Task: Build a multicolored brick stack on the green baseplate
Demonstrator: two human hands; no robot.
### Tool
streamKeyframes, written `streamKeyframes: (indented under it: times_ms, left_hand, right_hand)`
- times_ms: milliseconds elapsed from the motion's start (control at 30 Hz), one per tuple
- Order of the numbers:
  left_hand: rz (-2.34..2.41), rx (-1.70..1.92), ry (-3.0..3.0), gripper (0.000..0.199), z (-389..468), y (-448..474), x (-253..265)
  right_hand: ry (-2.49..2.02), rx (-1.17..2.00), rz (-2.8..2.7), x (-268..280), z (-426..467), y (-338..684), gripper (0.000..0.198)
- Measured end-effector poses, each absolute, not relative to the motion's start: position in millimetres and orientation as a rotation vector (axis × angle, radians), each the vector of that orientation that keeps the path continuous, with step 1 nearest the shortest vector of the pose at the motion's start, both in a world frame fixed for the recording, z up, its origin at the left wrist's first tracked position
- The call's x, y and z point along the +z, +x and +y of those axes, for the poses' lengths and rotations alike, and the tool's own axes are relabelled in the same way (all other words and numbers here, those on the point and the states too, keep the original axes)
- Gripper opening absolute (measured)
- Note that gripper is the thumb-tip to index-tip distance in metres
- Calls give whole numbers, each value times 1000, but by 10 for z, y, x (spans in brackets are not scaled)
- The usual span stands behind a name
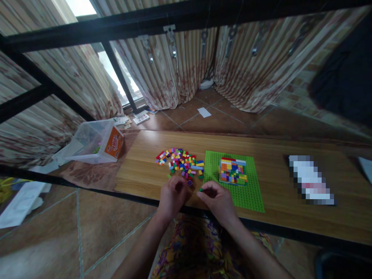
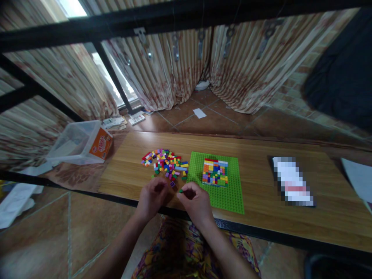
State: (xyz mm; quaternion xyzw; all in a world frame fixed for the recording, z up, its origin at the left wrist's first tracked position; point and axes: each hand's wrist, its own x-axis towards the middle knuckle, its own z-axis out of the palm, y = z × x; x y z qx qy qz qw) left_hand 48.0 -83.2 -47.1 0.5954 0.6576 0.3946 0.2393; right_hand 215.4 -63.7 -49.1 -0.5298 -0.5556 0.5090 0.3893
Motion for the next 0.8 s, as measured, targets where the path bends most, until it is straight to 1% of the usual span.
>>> streamKeyframes:
  times_ms: [167,333,500,800]
  left_hand:
    - [1697,1164,1506,8,-869,470,-462]
    - [1731,1112,1577,11,-858,498,-383]
    - [1644,1091,1515,9,-885,547,-368]
    - [1524,1054,1375,7,-991,603,-327]
  right_hand:
    - [-1359,1341,-1327,-502,-636,2145,22]
    - [-1360,1330,-1346,-477,-630,2150,22]
    - [-1351,1356,-1378,-509,-683,2147,25]
    - [-1320,1419,-1384,-515,-697,2142,22]
